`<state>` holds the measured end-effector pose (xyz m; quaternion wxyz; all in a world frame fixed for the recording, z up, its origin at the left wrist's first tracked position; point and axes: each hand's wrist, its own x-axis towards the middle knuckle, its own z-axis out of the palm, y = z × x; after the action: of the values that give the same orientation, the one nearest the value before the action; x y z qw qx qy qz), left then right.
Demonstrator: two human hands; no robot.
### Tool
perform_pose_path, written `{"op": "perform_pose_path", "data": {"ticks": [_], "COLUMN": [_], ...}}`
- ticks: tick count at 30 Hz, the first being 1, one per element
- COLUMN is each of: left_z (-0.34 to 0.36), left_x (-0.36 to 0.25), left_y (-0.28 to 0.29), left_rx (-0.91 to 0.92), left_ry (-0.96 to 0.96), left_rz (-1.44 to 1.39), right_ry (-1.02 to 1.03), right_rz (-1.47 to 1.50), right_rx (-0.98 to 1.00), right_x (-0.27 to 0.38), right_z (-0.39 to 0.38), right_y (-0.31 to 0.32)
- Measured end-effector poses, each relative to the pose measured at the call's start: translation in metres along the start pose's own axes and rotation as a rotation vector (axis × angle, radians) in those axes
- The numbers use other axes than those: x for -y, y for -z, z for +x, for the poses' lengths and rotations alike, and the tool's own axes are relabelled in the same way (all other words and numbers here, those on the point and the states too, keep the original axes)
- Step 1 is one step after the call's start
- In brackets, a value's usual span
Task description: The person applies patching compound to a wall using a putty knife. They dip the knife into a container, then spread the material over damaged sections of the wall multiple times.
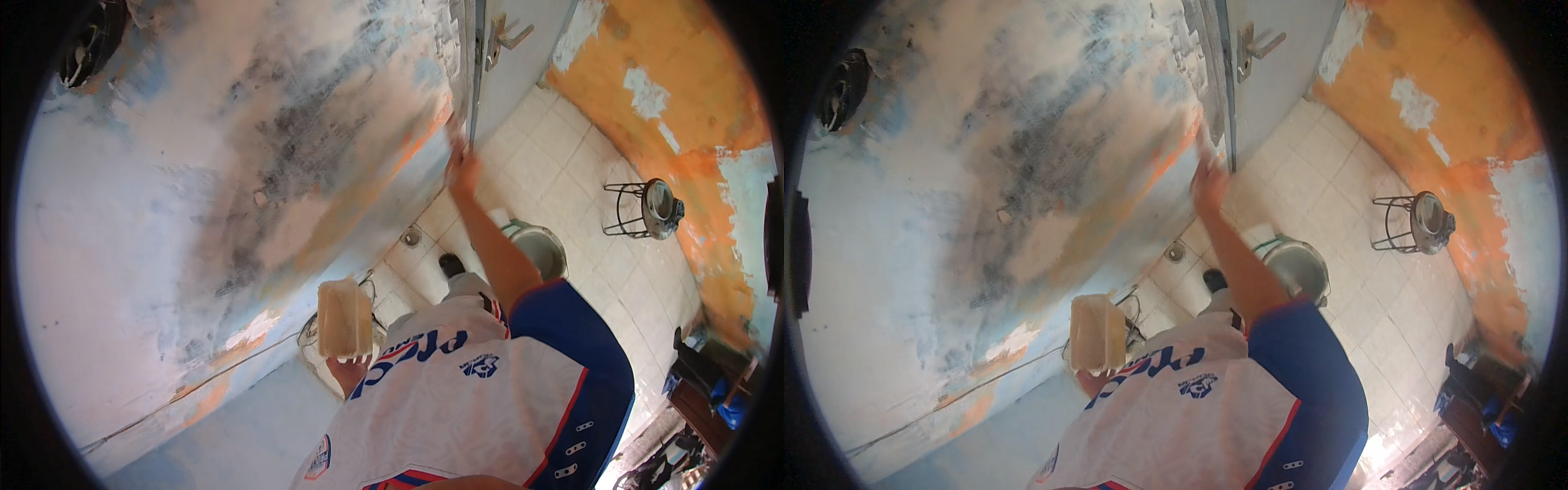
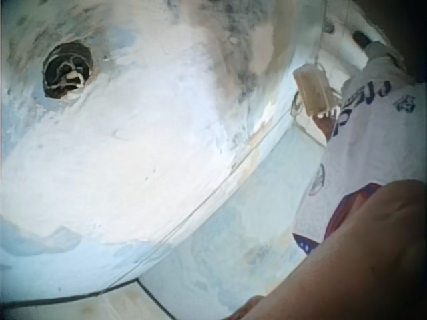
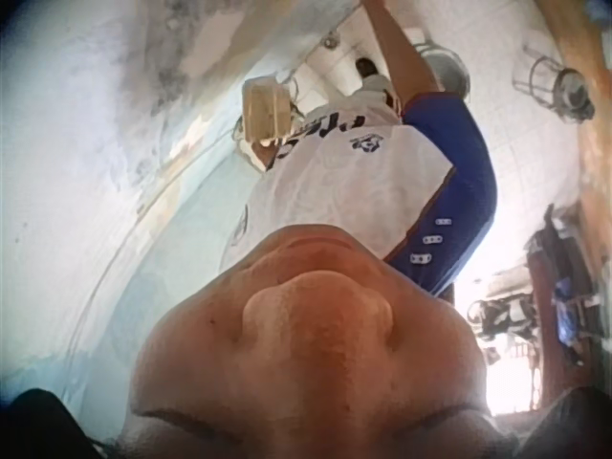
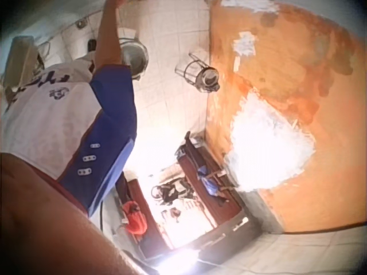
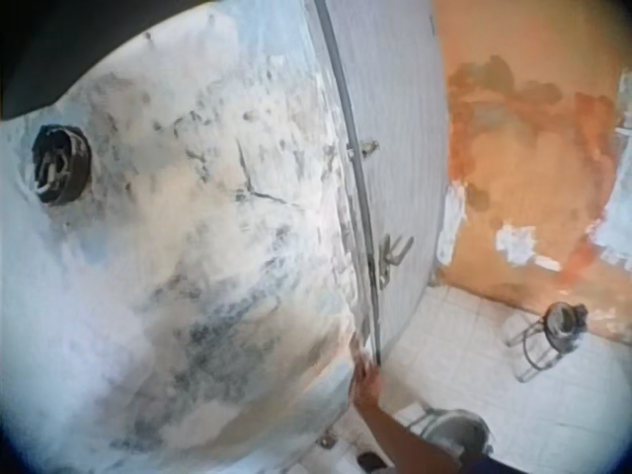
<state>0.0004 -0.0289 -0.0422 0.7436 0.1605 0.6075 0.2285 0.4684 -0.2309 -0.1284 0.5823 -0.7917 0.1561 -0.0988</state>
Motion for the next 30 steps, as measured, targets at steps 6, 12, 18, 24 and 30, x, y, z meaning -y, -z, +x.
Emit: {"op": "perform_pose_path", "data": {"ticks": [6, 12, 18, 24, 30], "left_z": [0.0, -0.004, -0.004, -0.005, -0.026], "left_x": [0.006, 0.024, 0.025, 0.018, 0.022], "left_y": [-0.018, 0.0, -0.001, -0.007, 0.001], "left_rx": [0.098, 0.057, 0.068, 0.098, 0.018], "left_ry": [-0.041, -0.04, -0.048, -0.068, -0.144], "left_rz": [0.11, 0.071, 0.088, 0.125, 0.132], "right_ry": [0.322, 0.236, -0.035, 0.174, 0.097], "right_rz": [-0.145, 0.075, -0.066, -0.087, 0.093], "right_rx": [-0.131, 0.426, 0.005, -0.121, 0.487], "right_x": [0.016, 0.025, 0.008, -0.015, -0.038], "right_z": [0.05, -0.102, 0.056, 0.054, -0.144], "right_y": [-0.049, -0.023, 0.012, -0.07, -0.077]}}
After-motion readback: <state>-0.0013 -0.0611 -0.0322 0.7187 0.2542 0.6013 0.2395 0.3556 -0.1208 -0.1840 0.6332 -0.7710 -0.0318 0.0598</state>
